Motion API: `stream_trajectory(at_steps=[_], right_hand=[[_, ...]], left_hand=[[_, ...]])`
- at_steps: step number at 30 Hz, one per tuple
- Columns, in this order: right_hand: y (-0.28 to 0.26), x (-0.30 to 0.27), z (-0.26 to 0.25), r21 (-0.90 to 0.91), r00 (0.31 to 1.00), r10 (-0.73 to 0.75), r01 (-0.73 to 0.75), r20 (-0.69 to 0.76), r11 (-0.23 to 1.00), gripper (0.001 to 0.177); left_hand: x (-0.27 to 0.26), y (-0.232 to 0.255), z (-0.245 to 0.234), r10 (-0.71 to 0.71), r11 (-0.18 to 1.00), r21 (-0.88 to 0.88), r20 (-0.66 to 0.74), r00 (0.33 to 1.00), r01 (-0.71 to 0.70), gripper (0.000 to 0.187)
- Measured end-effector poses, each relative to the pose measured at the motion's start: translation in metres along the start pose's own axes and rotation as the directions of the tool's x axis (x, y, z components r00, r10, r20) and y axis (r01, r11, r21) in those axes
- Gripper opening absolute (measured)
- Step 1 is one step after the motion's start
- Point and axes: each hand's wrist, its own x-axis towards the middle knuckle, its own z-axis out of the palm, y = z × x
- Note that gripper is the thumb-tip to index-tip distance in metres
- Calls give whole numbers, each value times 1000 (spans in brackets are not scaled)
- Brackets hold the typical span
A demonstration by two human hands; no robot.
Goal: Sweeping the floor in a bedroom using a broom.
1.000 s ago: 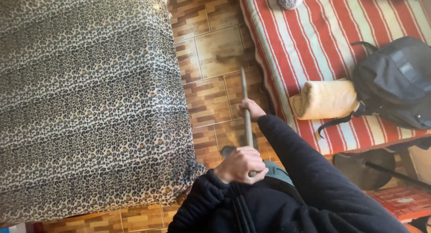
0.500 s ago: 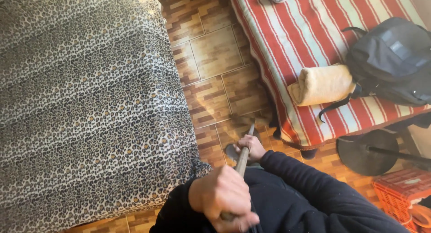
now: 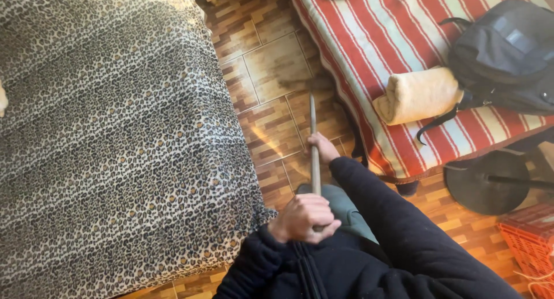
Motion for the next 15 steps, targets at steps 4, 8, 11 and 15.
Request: stream_trajectory(at_steps=[4,8,11,15], right_hand=[[19,-70,22,-680,694,-674,623,253,387,16],[31,-152,42,-630,697,-655,655,292,417,24],[37,-188,41,-565,639,-656,737,401,372,26],[35,-209,29,-577,588,-671,766,452,282,34]], left_hand=[[22,71,-63,106,993,-66,58,993,-102,42],[22,110,-89,304,921,-289,118,945,-260,49],[18,126,-89,388,876,-355,114,915,-327,54],[-9,141,-47,358,848,-447,89,930,-283,49]])
